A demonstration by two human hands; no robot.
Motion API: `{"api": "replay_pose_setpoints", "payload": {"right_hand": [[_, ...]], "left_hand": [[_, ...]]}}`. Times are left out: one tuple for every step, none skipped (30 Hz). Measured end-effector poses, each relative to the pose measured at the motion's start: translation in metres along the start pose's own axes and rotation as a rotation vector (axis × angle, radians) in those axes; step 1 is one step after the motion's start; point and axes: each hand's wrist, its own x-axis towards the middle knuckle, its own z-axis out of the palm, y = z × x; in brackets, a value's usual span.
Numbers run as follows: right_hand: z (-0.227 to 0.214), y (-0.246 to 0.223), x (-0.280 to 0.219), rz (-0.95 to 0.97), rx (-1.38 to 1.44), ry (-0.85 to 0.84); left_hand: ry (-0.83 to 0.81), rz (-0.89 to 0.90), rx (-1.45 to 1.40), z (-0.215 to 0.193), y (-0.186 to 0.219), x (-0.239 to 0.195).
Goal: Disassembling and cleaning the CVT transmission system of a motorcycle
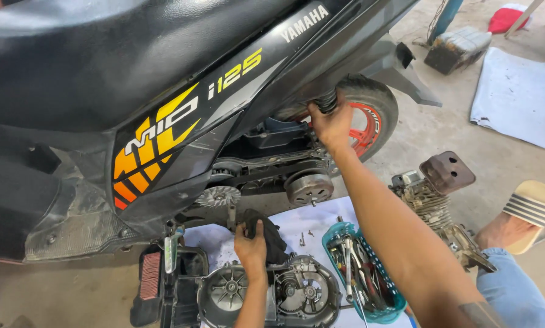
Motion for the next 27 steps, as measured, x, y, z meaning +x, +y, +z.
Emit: {"api": "replay_pose_setpoints", "payload": {"right_hand": [[0.006,0.005,0.0,-0.002,-0.001,-0.003],[0.013,0.009,0.0,0.076,-0.08,0.071],[0.02,0.014,-0.002,0.156,-0.159,0.145],[0.02,0.014,-0.003,0.156,-0.159,0.142],[0.02,0.014,-0.003,0.153,-0.164,0.161],[0.02,0.015,-0.003,0.15,-0.168,0.18],[0.02,0.011,-0.001,0.149,-0.169,0.183],[0.02,0.007,0.002,0.161,-0.176,0.193],[0.02,0.004,-0.001,0.18,-0.186,0.197],[0.02,0.006,-0.001,0.186,-0.191,0.196],[0.021,0.007,-0.001,0.176,-0.187,0.213],[0.024,0.007,-0.001,0.165,-0.183,0.23],[0.025,0.015,-0.001,0.17,-0.183,0.225],[0.027,0.022,-0.002,0.172,-0.208,0.241],[0.029,0.028,-0.002,0.172,-0.231,0.254],[0.031,0.024,-0.003,0.173,-0.228,0.247],[0.032,0.02,-0.002,0.175,-0.238,0.257],[0.033,0.016,-0.001,0.177,-0.247,0.267],[0.031,0.008,-0.002,0.18,-0.25,0.262],[0.029,0.0,-0.002,0.145,-0.239,0.265],[0.026,-0.008,0.0,0.105,-0.228,0.274],[0.025,-0.007,-0.004,0.103,-0.232,0.273],[0.026,-0.007,-0.003,0.101,-0.229,0.272],[0.026,-0.008,-0.002,0.1,-0.226,0.271],[0.027,-0.005,-0.002,0.097,-0.226,0.273],[0.029,-0.002,-0.003,0.094,-0.233,0.28],[0.029,0.002,-0.003,0.092,-0.239,0.287]], "left_hand": [[0.001,-0.003,-0.002,0.015,-0.005,0.011],[0.058,-0.11,-0.04,0.03,-0.011,0.022],[0.117,-0.217,-0.074,0.043,-0.017,0.033],[0.118,-0.221,-0.074,0.057,-0.026,0.042],[0.135,-0.227,-0.027,0.071,-0.035,0.052],[0.151,-0.233,0.019,0.085,-0.043,0.062],[0.149,-0.23,0.018,0.101,-0.054,0.074],[0.142,-0.183,0.034,0.117,-0.064,0.087],[0.133,-0.143,0.057,0.131,-0.078,0.095],[0.129,-0.147,0.063,0.155,-0.116,0.106],[0.135,-0.15,0.004,0.176,-0.154,0.118],[0.141,-0.154,-0.056,0.197,-0.193,0.13],[0.144,-0.159,-0.052,0.184,-0.144,0.108],[0.137,-0.14,-0.204,0.167,-0.091,0.087],[0.134,-0.121,-0.358,0.143,-0.035,0.067],[0.141,-0.125,-0.356,0.149,-0.045,0.066],[0.163,-0.244,-0.554,0.157,-0.054,0.066],[0.184,-0.363,-0.752,0.165,-0.062,0.066],[0.186,-0.369,-0.75,0.17,-0.061,0.07],[0.211,-0.369,-0.811,0.175,-0.06,0.074],[0.231,-0.366,-0.877,0.183,-0.057,0.078],[0.229,-0.37,-0.879,0.18,-0.056,0.073],[0.255,-0.351,-0.921,0.18,-0.051,0.072],[0.281,-0.332,-0.962,0.18,-0.045,0.071],[0.28,-0.331,-0.965,0.184,-0.056,0.074],[0.238,-0.383,-0.882,0.188,-0.066,0.076],[0.196,-0.434,-0.797,0.192,-0.077,0.079]]}}
